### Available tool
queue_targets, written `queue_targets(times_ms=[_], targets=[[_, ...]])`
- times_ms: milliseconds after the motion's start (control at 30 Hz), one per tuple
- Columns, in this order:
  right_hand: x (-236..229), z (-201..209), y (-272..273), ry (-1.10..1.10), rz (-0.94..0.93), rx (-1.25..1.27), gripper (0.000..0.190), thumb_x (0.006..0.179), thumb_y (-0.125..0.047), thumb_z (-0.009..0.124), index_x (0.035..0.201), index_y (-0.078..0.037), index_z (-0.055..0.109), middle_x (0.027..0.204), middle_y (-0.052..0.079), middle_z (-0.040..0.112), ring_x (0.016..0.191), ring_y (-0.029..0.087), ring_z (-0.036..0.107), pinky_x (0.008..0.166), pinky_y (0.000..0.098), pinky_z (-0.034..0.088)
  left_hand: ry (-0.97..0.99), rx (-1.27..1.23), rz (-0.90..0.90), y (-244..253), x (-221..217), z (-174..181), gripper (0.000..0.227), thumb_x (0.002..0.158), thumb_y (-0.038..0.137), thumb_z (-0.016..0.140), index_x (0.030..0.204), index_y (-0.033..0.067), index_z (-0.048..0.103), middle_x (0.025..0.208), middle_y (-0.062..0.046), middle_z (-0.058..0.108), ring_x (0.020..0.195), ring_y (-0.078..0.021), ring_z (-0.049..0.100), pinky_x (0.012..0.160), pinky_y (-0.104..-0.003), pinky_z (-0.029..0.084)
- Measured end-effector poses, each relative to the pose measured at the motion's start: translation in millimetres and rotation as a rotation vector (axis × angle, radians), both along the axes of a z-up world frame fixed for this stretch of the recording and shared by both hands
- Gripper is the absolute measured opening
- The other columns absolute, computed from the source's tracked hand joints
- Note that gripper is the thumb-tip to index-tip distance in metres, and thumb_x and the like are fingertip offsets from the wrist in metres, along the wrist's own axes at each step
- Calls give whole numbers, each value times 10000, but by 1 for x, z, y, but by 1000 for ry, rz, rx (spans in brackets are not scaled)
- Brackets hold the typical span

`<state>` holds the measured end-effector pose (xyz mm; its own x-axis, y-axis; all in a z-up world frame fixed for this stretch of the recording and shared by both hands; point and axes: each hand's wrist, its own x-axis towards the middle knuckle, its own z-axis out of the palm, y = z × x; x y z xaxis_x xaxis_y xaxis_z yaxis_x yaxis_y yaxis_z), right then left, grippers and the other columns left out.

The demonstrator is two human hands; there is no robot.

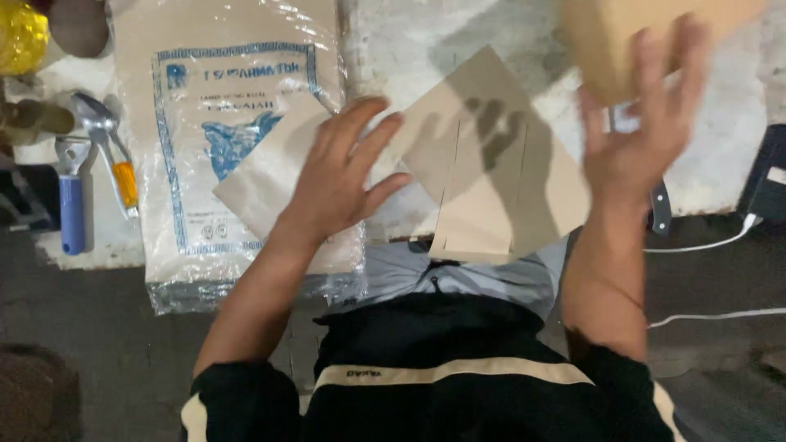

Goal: The person assembles small cardboard boxes by folding and taping them. They then cut a sheet of paper with a knife and place it inside the boxes. The person repeats this process with multiple boxes.

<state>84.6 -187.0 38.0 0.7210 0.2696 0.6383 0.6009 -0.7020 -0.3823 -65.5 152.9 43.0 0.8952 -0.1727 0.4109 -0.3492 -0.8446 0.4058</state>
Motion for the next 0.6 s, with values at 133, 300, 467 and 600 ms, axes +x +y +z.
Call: queue_targets(times_ms=[133,300,467,600], targets=[[-100,-34,36,82,168,-128,655,944,6,885,1469,-137,520,1535,227,378,1415,416,494,1012,442,527,69,-76,-217,-60,13,-9,819,972,534,716,1508,87,289,1530,-212,315,1435,-410,381,1159,-566,443],[-151,-59,38,177,153,-151,623,948,-43,701,1502,-183,451,1499,113,439,1296,293,588,728,368,561,385,-6,-206,-99,18,-39,1161,708,673,898,1511,93,294,1549,-171,224,1389,-459,340,1019,-625,448],[-162,-81,13,468,486,306,757,930,16,664,1542,-161,254,1568,221,265,1036,255,687,816,296,558,150,205,-117,-103,16,-57,890,707,602,880,1346,133,475,1457,-145,366,1360,-407,335,971,-555,435],[-153,-77,6,500,172,504,603,995,-180,612,1468,-81,252,1467,111,360,1135,244,547,753,308,496,234,23,-173,-95,25,-43,740,849,610,683,1411,173,481,1479,-94,401,1378,-381,336,1076,-593,363]])
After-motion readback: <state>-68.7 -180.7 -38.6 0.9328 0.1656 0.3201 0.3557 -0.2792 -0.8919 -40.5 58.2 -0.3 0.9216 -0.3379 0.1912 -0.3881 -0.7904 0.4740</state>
